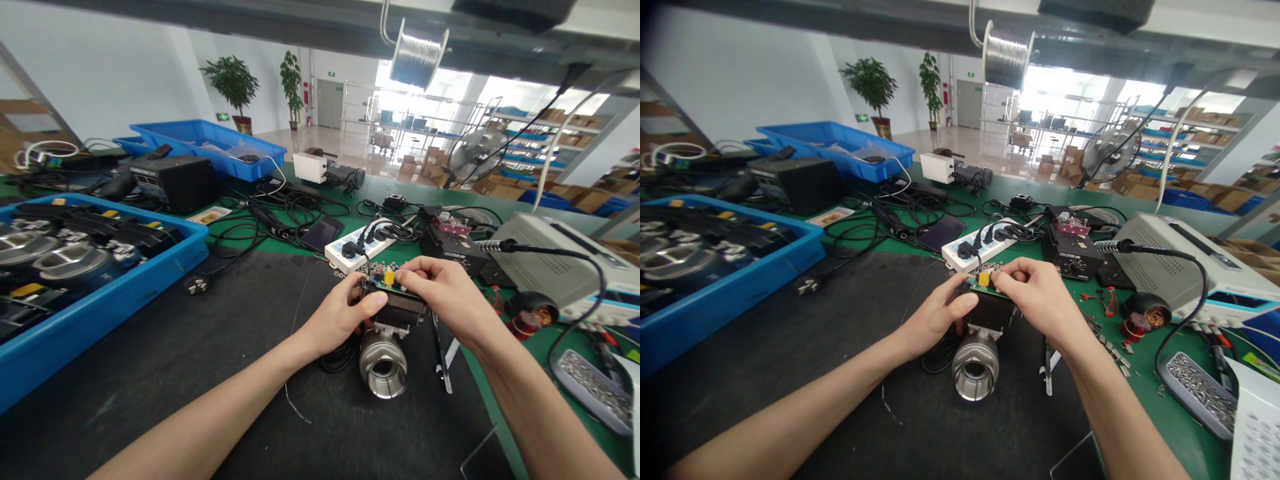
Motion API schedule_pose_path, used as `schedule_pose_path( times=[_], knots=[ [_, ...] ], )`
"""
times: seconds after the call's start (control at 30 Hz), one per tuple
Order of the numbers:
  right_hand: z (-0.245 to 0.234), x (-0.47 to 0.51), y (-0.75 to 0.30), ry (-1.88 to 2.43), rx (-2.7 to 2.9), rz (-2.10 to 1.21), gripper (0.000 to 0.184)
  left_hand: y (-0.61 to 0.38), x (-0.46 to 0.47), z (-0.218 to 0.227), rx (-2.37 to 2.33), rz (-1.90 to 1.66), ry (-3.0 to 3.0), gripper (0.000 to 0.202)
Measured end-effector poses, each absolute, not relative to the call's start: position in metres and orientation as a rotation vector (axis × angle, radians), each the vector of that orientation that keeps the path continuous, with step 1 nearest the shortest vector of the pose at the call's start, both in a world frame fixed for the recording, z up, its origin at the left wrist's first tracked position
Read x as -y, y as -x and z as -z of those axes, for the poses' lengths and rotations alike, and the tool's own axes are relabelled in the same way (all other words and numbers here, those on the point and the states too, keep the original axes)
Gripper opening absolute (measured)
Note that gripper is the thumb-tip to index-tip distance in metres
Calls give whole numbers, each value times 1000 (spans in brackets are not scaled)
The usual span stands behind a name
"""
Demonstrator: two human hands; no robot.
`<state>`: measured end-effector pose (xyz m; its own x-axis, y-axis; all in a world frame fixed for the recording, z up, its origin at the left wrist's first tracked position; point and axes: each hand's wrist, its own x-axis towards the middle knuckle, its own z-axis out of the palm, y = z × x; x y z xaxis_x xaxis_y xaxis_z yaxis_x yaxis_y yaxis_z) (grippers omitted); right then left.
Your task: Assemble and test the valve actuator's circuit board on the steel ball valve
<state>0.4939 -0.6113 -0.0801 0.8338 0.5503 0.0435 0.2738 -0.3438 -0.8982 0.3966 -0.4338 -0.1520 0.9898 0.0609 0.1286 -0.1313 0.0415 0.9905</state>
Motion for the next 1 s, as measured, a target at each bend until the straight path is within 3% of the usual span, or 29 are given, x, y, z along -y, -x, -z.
schedule_pose_path(
  times=[1.0],
  knots=[
    [78,609,-491,1948,573,-311,25,-397,434,152,83,-142,-1481,51]
  ],
)
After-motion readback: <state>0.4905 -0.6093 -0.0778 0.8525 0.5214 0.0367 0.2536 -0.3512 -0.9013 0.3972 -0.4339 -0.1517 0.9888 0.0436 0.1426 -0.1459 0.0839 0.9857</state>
